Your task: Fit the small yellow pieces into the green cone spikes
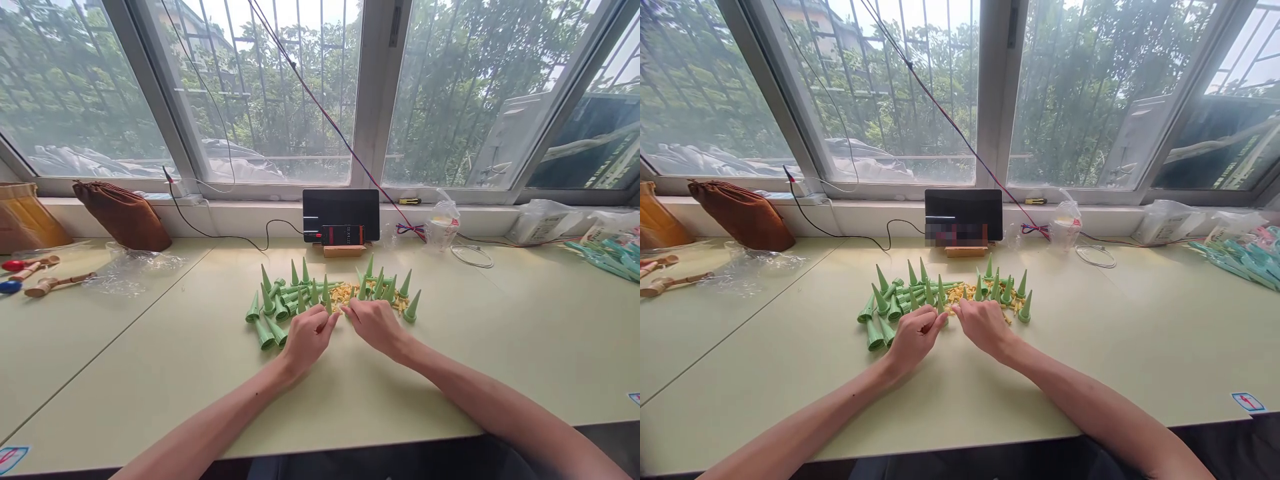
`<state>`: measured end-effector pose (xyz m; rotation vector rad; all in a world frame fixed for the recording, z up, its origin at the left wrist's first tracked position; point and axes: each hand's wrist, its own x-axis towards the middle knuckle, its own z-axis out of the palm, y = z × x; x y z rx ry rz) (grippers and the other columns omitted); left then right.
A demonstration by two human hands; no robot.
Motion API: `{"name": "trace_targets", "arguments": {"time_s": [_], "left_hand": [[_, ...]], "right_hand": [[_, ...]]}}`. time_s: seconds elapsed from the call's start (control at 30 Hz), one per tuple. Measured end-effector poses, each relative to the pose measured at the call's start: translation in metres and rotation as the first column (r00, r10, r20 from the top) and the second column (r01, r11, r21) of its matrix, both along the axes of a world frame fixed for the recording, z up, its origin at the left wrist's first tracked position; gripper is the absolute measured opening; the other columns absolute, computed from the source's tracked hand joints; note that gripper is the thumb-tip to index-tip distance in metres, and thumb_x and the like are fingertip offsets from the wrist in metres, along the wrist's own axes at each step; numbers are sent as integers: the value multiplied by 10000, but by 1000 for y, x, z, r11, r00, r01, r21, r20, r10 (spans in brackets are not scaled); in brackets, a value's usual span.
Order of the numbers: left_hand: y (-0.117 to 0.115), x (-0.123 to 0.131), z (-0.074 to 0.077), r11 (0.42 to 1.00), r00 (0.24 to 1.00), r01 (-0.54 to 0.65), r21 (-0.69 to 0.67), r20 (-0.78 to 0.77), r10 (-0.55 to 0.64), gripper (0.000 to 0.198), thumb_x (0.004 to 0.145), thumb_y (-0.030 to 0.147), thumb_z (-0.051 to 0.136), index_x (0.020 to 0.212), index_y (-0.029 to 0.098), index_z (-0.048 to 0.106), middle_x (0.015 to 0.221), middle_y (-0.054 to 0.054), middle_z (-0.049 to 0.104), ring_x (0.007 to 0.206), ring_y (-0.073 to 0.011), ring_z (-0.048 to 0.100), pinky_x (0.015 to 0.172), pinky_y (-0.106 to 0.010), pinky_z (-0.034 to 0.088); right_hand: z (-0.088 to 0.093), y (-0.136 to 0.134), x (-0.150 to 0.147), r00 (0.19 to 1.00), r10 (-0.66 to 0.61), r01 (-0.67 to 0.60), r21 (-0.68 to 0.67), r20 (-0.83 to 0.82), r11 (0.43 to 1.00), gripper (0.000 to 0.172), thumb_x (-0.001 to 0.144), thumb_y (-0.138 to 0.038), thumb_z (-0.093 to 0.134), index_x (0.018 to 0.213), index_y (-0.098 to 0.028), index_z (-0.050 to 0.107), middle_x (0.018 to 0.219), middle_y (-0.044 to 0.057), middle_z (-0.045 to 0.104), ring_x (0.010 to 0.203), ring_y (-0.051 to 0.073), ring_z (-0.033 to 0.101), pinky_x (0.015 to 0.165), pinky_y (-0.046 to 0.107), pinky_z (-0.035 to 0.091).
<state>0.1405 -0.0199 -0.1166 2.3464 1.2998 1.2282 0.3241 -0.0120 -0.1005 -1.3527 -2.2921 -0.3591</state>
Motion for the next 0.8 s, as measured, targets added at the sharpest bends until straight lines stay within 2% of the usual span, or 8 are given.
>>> {"name": "trace_targets", "arguments": {"time_s": [0.1,0.2,0.3,0.8], "left_hand": [[-3,1,4,1000,1000,-6,-1,-11,6,416,942,366,467,570,184,422,580,24,432,492,-92,315,513,-243,288],[-6,2,6,999,1000,18,-42,10,-18,215,914,367,513,787,197,545,655,27,561,465,-81,358,521,-228,334],[-8,2,6,997,999,32,-74,17,-30,145,902,346,523,948,210,549,671,39,606,444,-78,375,520,-219,355],[-8,2,6,993,998,56,-108,-32,-60,152,905,319,486,845,207,569,554,52,500,459,-89,374,513,-215,327]], "right_hand": [[2,-4,-2,996,-11,19,-84,87,996,310,984,-284,453,709,-167,537,545,15,600,452,126,538,479,260,157],[3,-7,-3,986,9,18,-163,168,987,226,946,-237,495,734,-169,534,568,25,614,488,151,585,481,265,169],[2,-7,-2,978,16,29,-210,209,977,152,901,-175,517,749,-172,532,595,32,629,518,169,612,475,270,180],[0,-6,-3,965,11,63,-275,260,959,116,868,-131,518,761,-169,543,640,55,644,561,186,625,504,259,258]]}}
